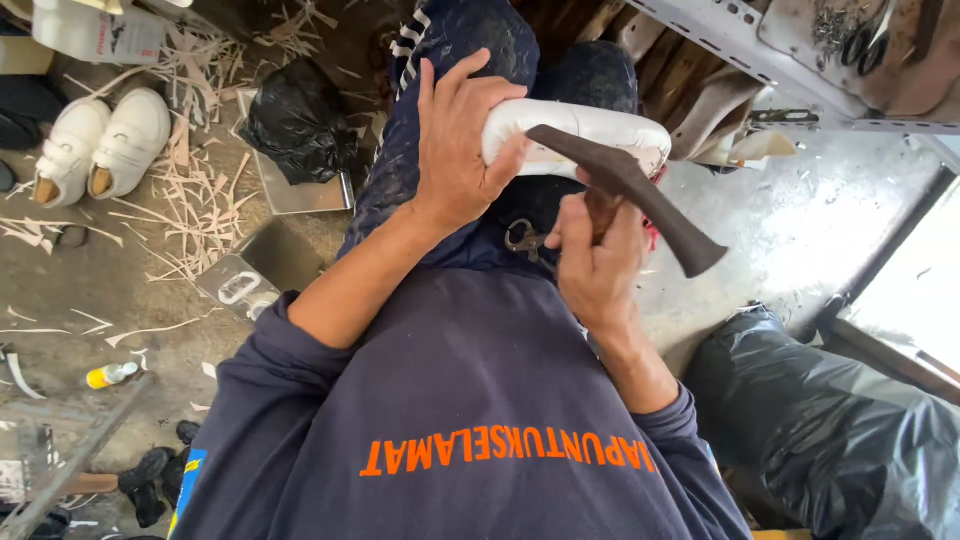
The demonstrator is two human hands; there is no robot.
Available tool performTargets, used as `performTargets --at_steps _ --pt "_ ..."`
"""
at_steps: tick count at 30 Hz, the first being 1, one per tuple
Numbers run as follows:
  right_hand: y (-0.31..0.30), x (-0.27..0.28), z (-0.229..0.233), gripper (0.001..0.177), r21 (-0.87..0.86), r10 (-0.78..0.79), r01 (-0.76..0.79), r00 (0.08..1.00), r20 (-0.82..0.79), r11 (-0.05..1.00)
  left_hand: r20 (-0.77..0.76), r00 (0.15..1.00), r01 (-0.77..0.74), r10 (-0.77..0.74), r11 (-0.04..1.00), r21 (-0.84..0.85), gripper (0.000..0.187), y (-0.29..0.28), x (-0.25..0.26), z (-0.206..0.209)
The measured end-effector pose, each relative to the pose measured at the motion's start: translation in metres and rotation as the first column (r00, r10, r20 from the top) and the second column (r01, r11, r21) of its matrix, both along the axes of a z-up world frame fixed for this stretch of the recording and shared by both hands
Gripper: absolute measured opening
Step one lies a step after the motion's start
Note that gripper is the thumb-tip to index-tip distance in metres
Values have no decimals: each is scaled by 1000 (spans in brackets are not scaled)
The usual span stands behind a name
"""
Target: Lasting a leather shoe by pulling the upper over a last and hammering it into place
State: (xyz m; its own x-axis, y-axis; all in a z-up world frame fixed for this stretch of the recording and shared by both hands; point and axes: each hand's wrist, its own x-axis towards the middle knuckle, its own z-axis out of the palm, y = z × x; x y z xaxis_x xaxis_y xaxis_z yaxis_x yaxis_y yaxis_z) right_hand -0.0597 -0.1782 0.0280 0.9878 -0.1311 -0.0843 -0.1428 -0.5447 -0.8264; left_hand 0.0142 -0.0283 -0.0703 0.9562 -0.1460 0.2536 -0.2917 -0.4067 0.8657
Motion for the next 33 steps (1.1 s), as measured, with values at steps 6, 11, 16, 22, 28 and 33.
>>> performTargets --at_steps 6,11,16,22,28,33 --pt "0 -18 -19 20 -184 -22 24 1000 11 983 9 1000 -3 3 1000 -9 52 0 2 -2" --pt "0 -1 -8 36 -352 197 -205 979 -59 913 29 999 -20 20 1000 -3 60 0 6 -4" --pt "0 10 -18 26 -728 440 -472 860 -257 497 26 1000 -1 1 1000 1 55 3 9 -1" --pt "13 -3 -8 15 71 -81 70 983 166 995 49 999 9 -9 1000 -5 51 6 7 -4" --pt "-12 -9 -15 35 -373 88 -52 993 80 926 31 999 -20 20 1000 -1 50 1 0 -4" --pt "-8 9 -20 33 -409 91 -154 981 -170 899 36 999 -5 6 1000 -10 59 -1 7 -8"
